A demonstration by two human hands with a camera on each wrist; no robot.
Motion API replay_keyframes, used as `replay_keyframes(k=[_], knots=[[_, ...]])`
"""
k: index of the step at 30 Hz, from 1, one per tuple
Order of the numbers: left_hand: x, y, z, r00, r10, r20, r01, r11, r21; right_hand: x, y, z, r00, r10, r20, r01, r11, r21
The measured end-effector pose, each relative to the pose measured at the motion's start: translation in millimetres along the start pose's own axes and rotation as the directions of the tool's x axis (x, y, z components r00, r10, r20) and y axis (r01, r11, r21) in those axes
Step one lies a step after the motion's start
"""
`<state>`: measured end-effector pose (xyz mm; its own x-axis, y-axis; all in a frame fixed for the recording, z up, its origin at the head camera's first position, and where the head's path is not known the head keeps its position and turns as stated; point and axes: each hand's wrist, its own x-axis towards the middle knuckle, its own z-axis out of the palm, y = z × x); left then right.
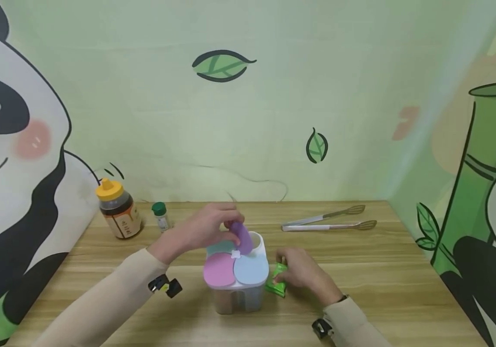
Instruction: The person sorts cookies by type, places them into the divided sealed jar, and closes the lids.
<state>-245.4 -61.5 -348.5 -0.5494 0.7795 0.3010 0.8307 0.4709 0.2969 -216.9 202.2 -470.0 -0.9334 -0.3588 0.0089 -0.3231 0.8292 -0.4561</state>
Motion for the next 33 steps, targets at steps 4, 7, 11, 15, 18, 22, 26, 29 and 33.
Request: replay_keyframes(k=[4,7,11,15,18,22,26,29,33], knots=[[-5.3,-1.6,0.1,0.999,0.023,-0.027,-0.023,1.0,-0.005,-1,0,-1,0.999,0.012,-0.042,-0.013,0.999,-0.032],[-8.6,-2.3,-0.3,0.999,0.025,-0.039,-0.026,1.0,-0.007,-2,1,-1,0.998,0.018,-0.063,-0.021,0.999,-0.049],[-12.2,-2.2,-0.8,0.998,0.038,-0.048,-0.039,0.999,-0.013,-4,2,-1,0.997,0.048,-0.059,-0.049,0.999,-0.014],[-15.4,-1.3,-1.8,0.995,0.057,-0.076,-0.056,0.998,0.015,-3,1,-4,0.996,0.057,-0.07,-0.055,0.998,0.035],[-17.5,-1.3,-1.5,0.994,0.064,-0.09,-0.061,0.997,0.037,-2,0,-6,0.997,0.036,-0.069,-0.033,0.998,0.049],[-18.9,-1.8,-0.1,0.99,0.093,-0.106,-0.087,0.995,0.056,-3,0,-8,0.998,0.008,-0.061,-0.004,0.999,0.054],[-19.4,-2.4,1.4,0.979,0.156,-0.134,-0.143,0.985,0.097,-4,-1,-10,0.997,-0.009,-0.079,0.014,0.998,0.06],[-19.8,-3.0,3.0,0.966,0.205,-0.155,-0.187,0.974,0.125,-4,-1,-11,0.995,-0.02,-0.102,0.026,0.998,0.063],[-20.5,-2.4,4.8,0.959,0.222,-0.177,-0.204,0.972,0.118,-4,-1,-13,0.989,-0.045,-0.142,0.052,0.997,0.049]])
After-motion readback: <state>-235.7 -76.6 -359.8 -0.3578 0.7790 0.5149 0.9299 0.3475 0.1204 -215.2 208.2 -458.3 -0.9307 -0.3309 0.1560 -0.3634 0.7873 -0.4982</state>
